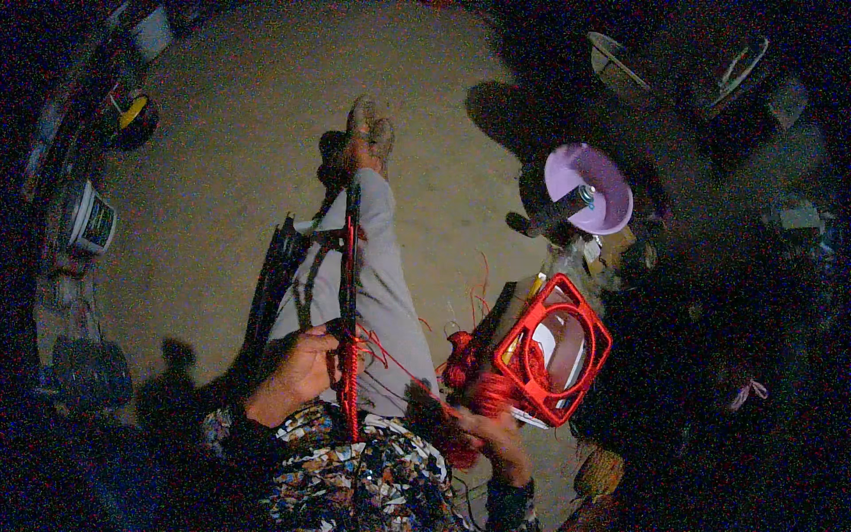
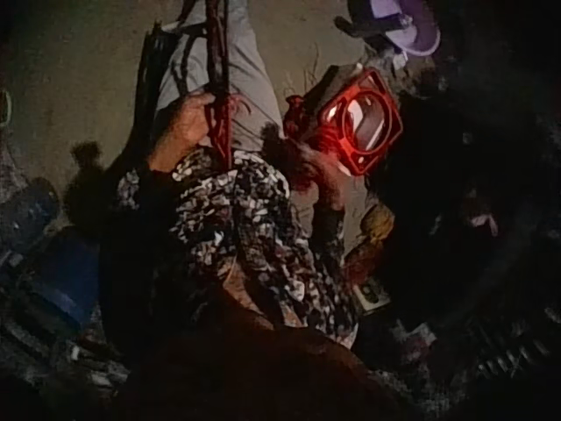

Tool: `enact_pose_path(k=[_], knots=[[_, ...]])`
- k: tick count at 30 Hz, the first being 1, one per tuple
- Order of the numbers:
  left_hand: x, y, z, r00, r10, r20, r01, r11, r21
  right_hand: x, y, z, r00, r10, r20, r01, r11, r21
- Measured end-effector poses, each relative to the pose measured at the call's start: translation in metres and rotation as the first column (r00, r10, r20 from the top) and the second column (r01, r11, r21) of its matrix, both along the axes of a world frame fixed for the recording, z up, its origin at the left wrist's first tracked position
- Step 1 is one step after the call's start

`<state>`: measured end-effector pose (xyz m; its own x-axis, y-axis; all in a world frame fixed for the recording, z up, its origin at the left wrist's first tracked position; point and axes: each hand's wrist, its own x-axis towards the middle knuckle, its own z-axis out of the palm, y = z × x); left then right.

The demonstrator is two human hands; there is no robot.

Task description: Wrapping and weaving red string around a black metal frame.

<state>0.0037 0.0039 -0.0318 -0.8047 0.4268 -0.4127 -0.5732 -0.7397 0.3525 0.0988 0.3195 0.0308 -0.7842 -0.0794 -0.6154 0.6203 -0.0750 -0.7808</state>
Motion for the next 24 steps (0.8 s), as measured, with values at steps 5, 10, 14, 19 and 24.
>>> enact_pose_path(k=[5,10,14,19,24], knots=[[0.000,-0.001,0.002,1.000,0.018,-0.023,-0.016,0.993,0.117,0.068,0.110,0.022,0.850,-0.381,-0.364,0.451,0.883,0.128],[0.001,0.006,0.009,0.999,0.030,0.020,-0.030,0.999,0.035,0.111,0.188,0.002,0.740,-0.416,-0.528,0.659,0.605,0.446],[0.001,0.003,0.011,1.000,-0.016,0.019,0.016,1.000,0.002,0.095,0.159,-0.013,0.776,-0.469,-0.421,0.629,0.619,0.470],[-0.001,0.005,0.011,0.998,-0.054,-0.017,0.055,0.998,0.044,0.018,0.038,0.005,0.895,-0.433,-0.101,0.444,0.851,0.282],[-0.001,0.011,0.009,1.000,-0.016,-0.026,0.017,1.000,0.026,-0.051,-0.076,0.013,0.983,-0.124,-0.133,0.138,0.986,0.093]])
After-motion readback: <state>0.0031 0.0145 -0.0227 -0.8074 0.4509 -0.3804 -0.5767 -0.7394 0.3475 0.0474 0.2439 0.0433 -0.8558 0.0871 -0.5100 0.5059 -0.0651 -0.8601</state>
